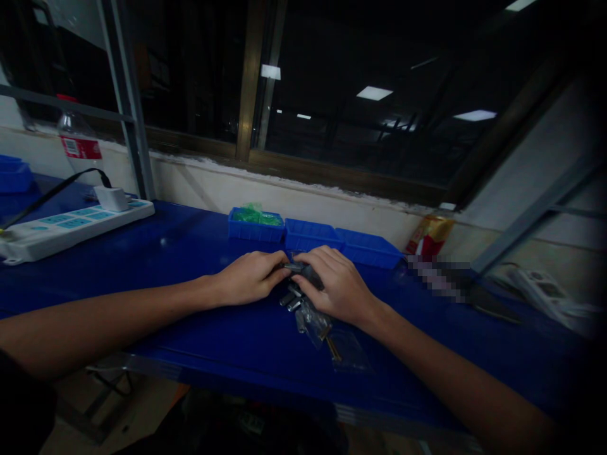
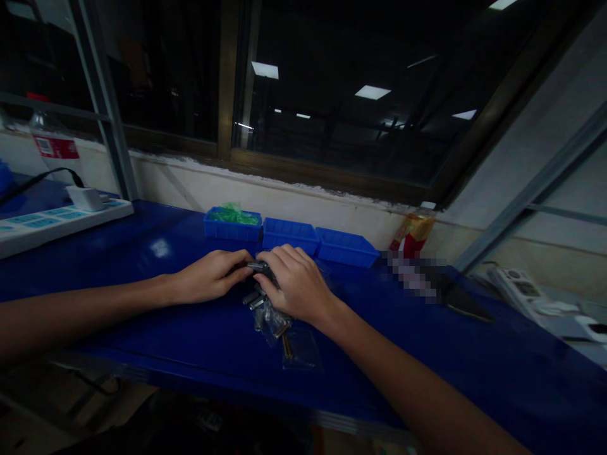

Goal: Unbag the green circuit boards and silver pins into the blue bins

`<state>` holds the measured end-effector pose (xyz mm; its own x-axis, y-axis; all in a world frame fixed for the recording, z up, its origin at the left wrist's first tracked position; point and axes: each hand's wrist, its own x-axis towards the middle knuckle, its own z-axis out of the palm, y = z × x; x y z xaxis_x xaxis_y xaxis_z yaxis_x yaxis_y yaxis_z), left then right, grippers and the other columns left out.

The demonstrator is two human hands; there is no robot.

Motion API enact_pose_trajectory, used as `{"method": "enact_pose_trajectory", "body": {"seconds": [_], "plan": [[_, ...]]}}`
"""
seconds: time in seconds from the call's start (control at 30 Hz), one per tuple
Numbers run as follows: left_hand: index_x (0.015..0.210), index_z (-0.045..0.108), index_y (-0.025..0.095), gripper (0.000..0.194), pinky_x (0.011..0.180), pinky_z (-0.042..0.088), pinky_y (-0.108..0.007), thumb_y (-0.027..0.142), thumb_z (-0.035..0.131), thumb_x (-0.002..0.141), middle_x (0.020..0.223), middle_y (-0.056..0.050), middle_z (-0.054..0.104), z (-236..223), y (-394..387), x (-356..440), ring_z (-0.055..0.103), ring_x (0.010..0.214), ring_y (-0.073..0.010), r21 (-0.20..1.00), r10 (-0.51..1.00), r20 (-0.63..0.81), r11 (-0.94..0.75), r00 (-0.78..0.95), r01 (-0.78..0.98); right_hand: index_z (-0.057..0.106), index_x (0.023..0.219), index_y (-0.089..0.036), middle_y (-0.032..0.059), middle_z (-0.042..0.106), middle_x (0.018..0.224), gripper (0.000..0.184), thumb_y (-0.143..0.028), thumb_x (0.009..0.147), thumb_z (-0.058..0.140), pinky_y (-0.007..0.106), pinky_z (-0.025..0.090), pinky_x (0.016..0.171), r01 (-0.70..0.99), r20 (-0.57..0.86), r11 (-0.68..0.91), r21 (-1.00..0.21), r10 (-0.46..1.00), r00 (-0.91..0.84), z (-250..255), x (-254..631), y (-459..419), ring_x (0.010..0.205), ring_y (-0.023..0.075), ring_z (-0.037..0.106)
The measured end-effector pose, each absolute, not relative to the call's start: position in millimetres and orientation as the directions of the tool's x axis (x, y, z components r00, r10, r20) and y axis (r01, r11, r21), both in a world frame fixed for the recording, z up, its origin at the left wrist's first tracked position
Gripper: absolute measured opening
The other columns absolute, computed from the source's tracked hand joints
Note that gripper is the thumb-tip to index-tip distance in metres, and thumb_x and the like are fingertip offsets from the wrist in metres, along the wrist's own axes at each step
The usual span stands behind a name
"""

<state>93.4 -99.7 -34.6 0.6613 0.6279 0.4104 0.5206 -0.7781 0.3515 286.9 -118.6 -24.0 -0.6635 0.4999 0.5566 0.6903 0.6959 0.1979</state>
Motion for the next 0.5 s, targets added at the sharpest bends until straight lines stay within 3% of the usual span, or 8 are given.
{"method": "enact_pose_trajectory", "body": {"seconds": [0.5], "plan": [[0.099,0.05,0.015,0.021,0.059,0.04,-0.024,0.027,0.037,0.087,0.08,-0.004,0.061,-34.7,-99.9,93.5,0.056,0.067,-0.0126,0.362,0.61,0.411,-0.791,0.678,0.492,0.057,0.088,-0.013,0.0087,0.059,0.082,0.021,-0.026,0.086,0.041,0.034,0.038,0.071,0.689,0.566,0.687,0.23,0.482,-0.669,-24.7,286.3,-117.4,0.08,0.0193,0.051]]}}
